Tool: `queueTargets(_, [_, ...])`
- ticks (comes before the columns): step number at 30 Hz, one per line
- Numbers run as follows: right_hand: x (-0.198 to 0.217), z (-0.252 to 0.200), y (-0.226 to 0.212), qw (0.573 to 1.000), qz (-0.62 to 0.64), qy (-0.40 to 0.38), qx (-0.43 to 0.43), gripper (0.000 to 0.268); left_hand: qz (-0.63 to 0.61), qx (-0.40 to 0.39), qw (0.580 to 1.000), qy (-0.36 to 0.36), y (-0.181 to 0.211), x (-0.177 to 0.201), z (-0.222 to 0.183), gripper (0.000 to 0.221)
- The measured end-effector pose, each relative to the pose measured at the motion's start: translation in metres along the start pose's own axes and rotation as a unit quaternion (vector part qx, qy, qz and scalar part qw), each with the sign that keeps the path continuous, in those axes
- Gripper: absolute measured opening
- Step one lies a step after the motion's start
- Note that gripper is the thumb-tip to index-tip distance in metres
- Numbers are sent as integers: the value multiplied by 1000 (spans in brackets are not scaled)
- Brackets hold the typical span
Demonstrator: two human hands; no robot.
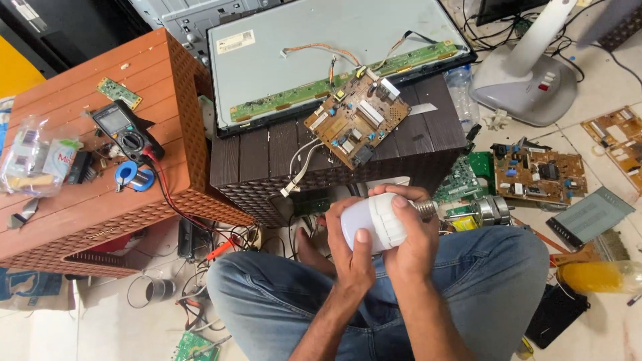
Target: The person disassembles an LED light bulb to expose the internal circuit board, then uses a multimeter to test the electrical connections on the board. The person handles the bulb, multimeter probes, and a screwdriver while sitting on the floor.
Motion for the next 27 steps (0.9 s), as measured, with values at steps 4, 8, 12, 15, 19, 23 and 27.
queueTargets(4, [-2,-1,-4,991,-71,-47,102,23,-54,131,986,88,-12,-4,-6,61])
queueTargets(8, [19,10,-7,983,-60,-151,81,28,-207,327,921,45,-3,3,6,60])
queueTargets(12, [37,31,-7,985,-47,-128,110,25,-235,383,887,-106,-8,15,1,78])
queueTargets(15, [42,32,-2,998,42,-57,-7,25,-327,423,844,-45,-3,3,-5,67])
queueTargets(19, [46,32,0,991,107,-4,-79,33,-360,444,820,-35,-24,8,-4,64])
queueTargets(23, [54,33,1,964,205,31,-168,36,-403,443,800,-26,-35,14,-14,67])
queueTargets(27, [58,31,2,948,242,20,-204,38,-411,430,802,-41,-38,20,-17,71])
Point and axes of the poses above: each hand's wrist, its own z-axis towards the middle knuckle, its own x-axis out of the back of the hand, y = z × x, the point moved 1 cm from there along z, towards the middle knuckle, and after that the axes turned 3 degrees about -z, right-handed, at the moved point
